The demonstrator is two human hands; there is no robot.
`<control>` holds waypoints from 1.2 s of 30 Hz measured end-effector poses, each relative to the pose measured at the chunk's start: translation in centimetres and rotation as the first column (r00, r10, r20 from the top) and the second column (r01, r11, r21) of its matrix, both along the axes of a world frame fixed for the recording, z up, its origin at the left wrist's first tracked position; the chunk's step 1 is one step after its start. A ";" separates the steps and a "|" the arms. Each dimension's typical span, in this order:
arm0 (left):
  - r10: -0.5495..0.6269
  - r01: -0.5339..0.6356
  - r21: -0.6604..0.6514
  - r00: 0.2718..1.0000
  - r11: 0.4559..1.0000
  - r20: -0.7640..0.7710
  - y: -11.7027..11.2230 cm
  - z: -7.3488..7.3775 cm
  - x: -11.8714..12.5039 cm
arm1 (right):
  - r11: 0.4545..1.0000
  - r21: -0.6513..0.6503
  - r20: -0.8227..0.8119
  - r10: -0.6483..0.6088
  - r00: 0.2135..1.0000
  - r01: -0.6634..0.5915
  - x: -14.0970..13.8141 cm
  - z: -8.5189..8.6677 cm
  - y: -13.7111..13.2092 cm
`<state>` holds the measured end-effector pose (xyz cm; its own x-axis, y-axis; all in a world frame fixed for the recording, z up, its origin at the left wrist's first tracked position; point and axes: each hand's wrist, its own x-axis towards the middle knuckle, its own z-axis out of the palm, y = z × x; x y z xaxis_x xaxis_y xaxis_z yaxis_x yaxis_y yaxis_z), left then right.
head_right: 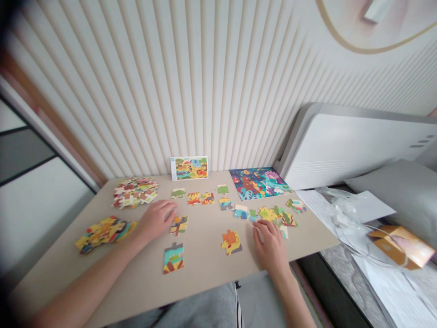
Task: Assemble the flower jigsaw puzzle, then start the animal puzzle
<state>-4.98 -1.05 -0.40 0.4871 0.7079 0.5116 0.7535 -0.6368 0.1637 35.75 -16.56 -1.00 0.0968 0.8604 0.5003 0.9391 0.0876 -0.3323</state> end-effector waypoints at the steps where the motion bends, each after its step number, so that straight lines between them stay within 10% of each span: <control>1: -0.016 0.016 -0.011 1.000 1.000 -0.007 -0.1 0.0 0.1 | 0.998 -0.047 0.018 0.049 0.999 -0.048 -1.2 0.4 0.0; 6: -0.087 0.086 -0.065 0.996 0.994 -0.025 -0.7 -0.1 1.0 | 0.959 -0.247 0.062 0.160 0.985 -0.140 -5.4 1.6 -0.6; 22: -0.160 0.158 -0.100 0.987 0.982 -0.014 -1.1 0.0 1.5 | 0.929 -0.282 -0.025 0.242 0.970 -0.239 -7.6 1.7 0.4; 28: -0.164 0.161 -0.093 0.986 0.983 -0.027 -1.4 0.5 1.7 | 0.912 -0.216 0.022 0.361 0.932 -0.348 -7.6 3.8 7.8; 36: -0.198 0.195 -0.084 0.980 0.977 -0.031 -2.2 1.6 2.1 | 0.796 -0.215 0.089 0.593 0.800 -0.566 -9.2 2.3 16.5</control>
<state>-2.84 -3.27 1.19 0.6393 0.6342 0.4348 0.6218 -0.7591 0.1930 26.60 -0.05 1.35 -0.5090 0.8030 0.3101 0.7675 0.5864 -0.2589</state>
